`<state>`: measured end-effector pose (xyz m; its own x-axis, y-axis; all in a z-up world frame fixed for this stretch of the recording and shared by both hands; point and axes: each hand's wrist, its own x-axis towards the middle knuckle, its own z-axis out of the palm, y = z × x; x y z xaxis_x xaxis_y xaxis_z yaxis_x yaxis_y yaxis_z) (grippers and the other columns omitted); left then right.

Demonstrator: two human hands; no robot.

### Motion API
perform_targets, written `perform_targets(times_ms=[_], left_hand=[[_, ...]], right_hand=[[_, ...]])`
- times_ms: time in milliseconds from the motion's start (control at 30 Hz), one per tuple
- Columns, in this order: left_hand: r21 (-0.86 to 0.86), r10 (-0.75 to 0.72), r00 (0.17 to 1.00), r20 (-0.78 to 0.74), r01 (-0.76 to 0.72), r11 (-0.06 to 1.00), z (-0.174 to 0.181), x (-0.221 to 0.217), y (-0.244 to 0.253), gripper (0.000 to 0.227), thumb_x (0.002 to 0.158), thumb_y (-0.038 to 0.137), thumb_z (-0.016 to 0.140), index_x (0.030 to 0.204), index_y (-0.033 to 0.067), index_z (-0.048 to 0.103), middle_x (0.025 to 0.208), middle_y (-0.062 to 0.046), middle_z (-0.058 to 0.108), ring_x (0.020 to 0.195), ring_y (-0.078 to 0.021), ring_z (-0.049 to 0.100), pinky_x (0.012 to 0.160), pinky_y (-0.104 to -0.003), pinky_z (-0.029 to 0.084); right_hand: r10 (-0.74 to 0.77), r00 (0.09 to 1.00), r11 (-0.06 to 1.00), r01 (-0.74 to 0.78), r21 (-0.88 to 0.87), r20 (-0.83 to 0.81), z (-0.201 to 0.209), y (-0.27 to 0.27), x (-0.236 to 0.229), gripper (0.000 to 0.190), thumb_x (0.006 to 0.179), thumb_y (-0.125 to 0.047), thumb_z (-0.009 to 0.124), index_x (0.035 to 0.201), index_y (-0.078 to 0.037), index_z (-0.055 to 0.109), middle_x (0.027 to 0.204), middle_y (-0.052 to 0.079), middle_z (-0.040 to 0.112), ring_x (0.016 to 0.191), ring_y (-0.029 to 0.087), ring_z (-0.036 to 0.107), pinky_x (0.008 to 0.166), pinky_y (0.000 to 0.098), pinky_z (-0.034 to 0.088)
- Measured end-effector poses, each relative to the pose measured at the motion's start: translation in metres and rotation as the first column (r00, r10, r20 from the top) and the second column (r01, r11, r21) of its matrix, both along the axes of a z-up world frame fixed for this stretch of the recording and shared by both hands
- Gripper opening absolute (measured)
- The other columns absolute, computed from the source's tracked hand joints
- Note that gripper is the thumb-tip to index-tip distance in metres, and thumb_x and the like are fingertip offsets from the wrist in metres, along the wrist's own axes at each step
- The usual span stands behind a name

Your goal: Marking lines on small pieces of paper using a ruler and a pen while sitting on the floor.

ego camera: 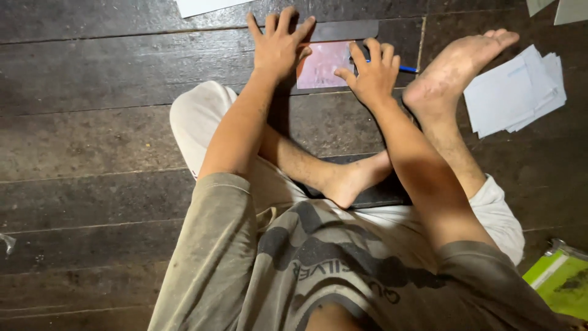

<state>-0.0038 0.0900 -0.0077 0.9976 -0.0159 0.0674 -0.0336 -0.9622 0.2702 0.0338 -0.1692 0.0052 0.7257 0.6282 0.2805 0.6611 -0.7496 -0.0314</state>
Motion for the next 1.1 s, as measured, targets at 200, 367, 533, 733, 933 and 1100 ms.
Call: perform_targets(times_ms=[200,367,533,733,933,1100], left_hand=[[0.01,-0.012,1.0,-0.025,0.013,1.0,-0.004,0.017,0.002,0.041,0.102,0.05,0.061,0.138,0.0317,0.067,0.136,-0.008,0.05,0.117,-0.0387,0.046,0.101,-0.086,0.014],[-0.033,0.011,0.998,0.059,-0.009,0.999,-0.014,0.049,0.008,0.012,0.082,0.038,0.081,0.092,0.0312,0.082,0.107,-0.001,0.07,0.101,-0.0305,0.059,0.085,-0.074,0.027],[-0.117,0.075,0.997,-0.02,-0.077,0.99,-0.029,0.057,0.007,0.025,0.078,0.046,0.086,0.089,0.0244,0.081,0.092,-0.003,0.072,0.081,-0.0316,0.062,0.074,-0.063,0.038],[-0.198,0.151,0.976,-0.156,-0.181,0.963,-0.045,0.063,0.024,0.045,0.073,0.059,0.093,0.083,0.0176,0.078,0.072,-0.004,0.074,0.055,-0.0303,0.065,0.061,-0.047,0.051],[-0.183,0.2,0.955,-0.221,-0.242,0.953,-0.066,0.071,0.025,0.054,0.07,0.068,0.091,0.085,0.0165,0.08,0.073,-0.005,0.075,0.058,-0.0312,0.066,0.067,-0.047,0.052],[-0.249,0.205,0.91,-0.361,-0.305,0.919,-0.057,0.072,0.024,0.045,0.073,0.066,0.088,0.073,0.0217,0.079,0.061,0.004,0.071,0.052,-0.0215,0.063,0.062,-0.038,0.052]], right_hand=[[-0.022,0.999,1.0,0.021,-0.019,-0.043,0.007,0.001,0.003,0.062,0.087,-0.063,0.082,0.13,-0.019,0.072,0.124,0.006,0.053,0.099,0.03,0.046,0.079,0.0434,0.037],[0.052,0.997,0.997,-0.055,-0.047,-0.055,0.032,0.005,0.006,0.078,0.072,-0.052,0.095,0.133,-0.014,0.065,0.128,0.009,0.051,0.099,0.03,0.048,0.081,0.0412,0.038],[0.19,0.953,0.8,-0.011,0.599,-0.236,0.075,0.016,0.0,0.019,0.093,-0.011,0.057,0.107,0.001,0.06,0.107,0.016,0.059,0.091,0.031,0.061,0.084,0.0397,0.05],[0.133,0.978,0.586,0.05,0.808,-0.158,0.018,-0.096,0.032,0.121,0.091,-0.068,0.062,0.162,-0.021,-0.025,0.172,-0.006,-0.033,0.169,0.015,-0.026,0.147,0.0418,-0.019],[0.375,0.656,0.521,0.436,0.734,-0.655,0.034,0.051,-0.012,0.02,0.087,0.003,0.076,0.091,0.001,0.056,0.101,0.014,0.07,0.073,0.018,0.063,0.063,0.0289,0.055],[0.364,0.69,0.544,0.389,0.744,-0.626,0.026,0.07,-0.008,0.02,0.083,0.007,0.075,0.088,0.001,0.057,0.094,0.013,0.071,0.073,0.018,0.068,0.067,0.0287,0.058]])
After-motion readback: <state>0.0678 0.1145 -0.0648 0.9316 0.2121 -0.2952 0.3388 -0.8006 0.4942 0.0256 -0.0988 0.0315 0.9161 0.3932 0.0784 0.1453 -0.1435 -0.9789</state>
